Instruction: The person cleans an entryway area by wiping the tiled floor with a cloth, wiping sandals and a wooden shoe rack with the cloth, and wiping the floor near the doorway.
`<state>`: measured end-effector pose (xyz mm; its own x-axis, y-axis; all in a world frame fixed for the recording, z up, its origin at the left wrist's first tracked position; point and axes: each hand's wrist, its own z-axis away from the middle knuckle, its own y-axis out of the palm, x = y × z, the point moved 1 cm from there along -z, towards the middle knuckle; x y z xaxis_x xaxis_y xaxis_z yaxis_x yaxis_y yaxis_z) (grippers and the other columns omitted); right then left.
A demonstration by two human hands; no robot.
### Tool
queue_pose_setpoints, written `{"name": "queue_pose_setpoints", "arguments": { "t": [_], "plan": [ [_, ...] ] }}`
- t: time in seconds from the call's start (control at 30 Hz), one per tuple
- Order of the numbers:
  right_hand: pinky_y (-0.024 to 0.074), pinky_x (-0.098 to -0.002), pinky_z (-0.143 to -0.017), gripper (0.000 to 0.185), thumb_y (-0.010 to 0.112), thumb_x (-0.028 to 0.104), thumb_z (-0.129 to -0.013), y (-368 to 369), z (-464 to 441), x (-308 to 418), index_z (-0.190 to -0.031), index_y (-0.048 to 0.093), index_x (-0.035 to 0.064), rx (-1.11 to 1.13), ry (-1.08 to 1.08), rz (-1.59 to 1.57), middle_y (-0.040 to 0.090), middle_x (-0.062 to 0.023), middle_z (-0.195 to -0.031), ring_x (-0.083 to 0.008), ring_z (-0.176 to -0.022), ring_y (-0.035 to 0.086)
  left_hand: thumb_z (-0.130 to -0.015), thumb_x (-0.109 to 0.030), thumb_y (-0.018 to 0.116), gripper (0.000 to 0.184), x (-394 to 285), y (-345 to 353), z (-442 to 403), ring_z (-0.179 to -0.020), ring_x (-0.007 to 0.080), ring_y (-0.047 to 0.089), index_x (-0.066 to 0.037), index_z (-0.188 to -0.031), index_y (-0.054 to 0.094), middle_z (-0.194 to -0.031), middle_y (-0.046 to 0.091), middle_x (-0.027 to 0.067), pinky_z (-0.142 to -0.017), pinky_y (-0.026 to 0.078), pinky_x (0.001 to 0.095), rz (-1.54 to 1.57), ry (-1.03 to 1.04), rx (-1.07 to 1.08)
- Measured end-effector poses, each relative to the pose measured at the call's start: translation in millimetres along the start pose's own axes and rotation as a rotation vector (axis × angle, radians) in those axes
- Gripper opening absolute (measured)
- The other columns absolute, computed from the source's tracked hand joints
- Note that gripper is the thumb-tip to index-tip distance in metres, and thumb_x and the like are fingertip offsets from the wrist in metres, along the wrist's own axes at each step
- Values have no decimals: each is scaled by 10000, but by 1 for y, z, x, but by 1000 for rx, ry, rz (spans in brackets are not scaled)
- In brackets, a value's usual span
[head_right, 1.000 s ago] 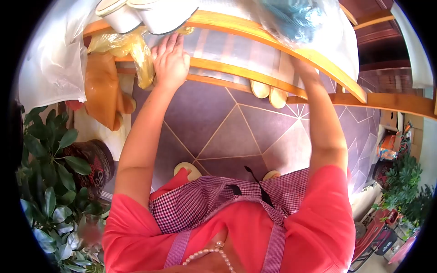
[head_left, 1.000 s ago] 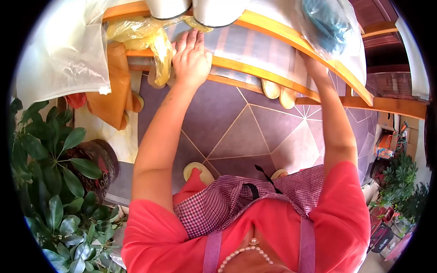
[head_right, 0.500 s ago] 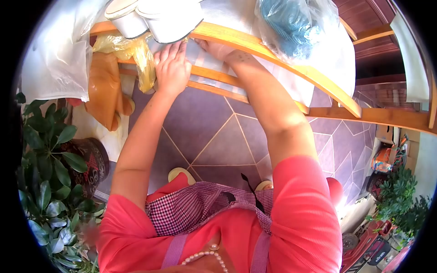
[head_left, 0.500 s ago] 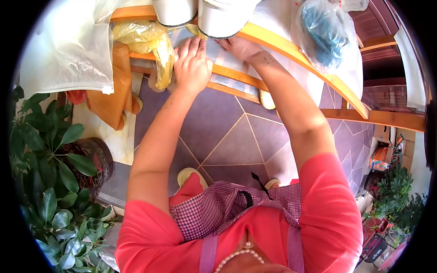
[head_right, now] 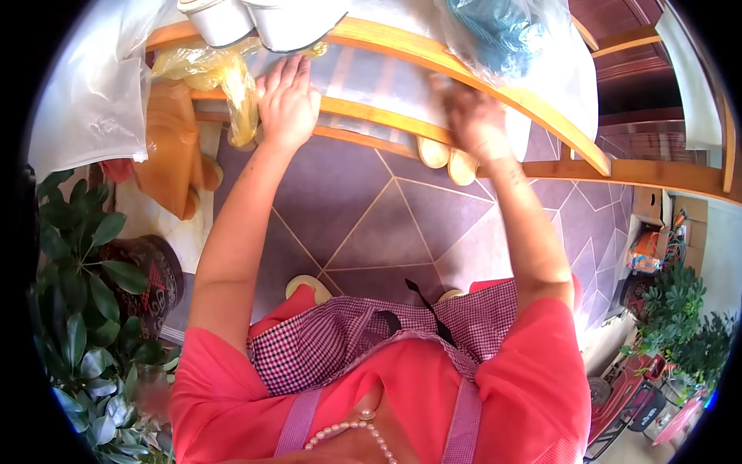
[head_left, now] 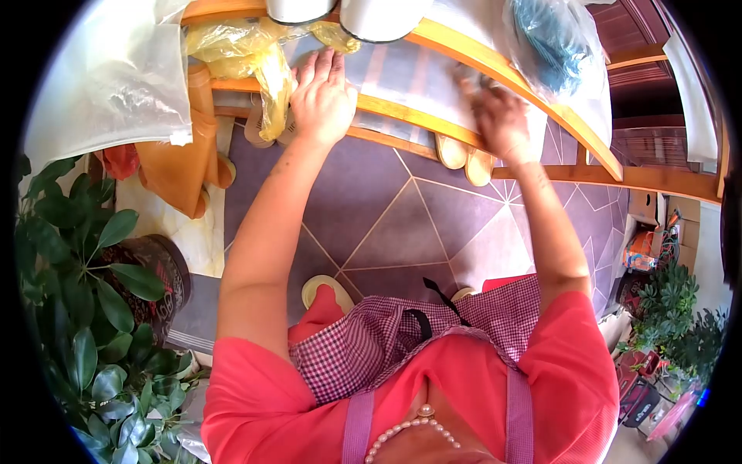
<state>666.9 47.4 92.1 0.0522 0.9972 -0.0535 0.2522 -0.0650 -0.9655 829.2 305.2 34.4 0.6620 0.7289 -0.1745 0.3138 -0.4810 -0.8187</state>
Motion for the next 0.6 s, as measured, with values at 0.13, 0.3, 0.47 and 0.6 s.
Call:
{"name": "queue_pose_setpoints", "arguments": {
  "t": [0.13, 0.3, 0.47, 0.6],
  "plan": [
    [414, -444, -959, 430, 629, 167, -780, -13, 16, 56, -1206, 597, 218, 71, -75, -89, 539, -100, -1226, -308, -1093, 506, -842, -233, 481, 444, 1, 1, -1, -1237, 270, 441, -12, -1218, 566, -1306, 533, 114, -1029, 271, 430, -8, 13, 38],
    [434, -457, -937, 444, 551, 146, -801, -1, 52, -44, -1245, 561, 167, 10, 235, 29, 533, -151, -1219, -350, -1107, 500, -847, -223, 473, 436, 1, 0, 0, -1238, 264, 440, -17, -1220, 563, -1317, 523, 111, -1030, 270, 429, -25, 24, 32],
    [430, -464, -895, 413, 525, 78, -798, -2, 69, -45, -1209, 566, 61, -24, 292, -55, 556, -194, -1137, -411, -1014, 513, -814, -256, 512, 434, 5, 7, 0, -1216, 286, 452, -34, -1175, 604, -1289, 547, 100, -1038, 270, 482, 30, 45, -51],
    [458, -410, -837, 378, 618, 47, -673, -23, 90, 25, -1041, 641, 129, -71, -10, -29, 577, -88, -1076, -309, -987, 536, -806, -256, 517, 421, 7, 13, 1, -1217, 279, 454, -43, -1153, 621, -1292, 549, 101, -1016, 287, 486, 14, 58, -76]
  ]
}}
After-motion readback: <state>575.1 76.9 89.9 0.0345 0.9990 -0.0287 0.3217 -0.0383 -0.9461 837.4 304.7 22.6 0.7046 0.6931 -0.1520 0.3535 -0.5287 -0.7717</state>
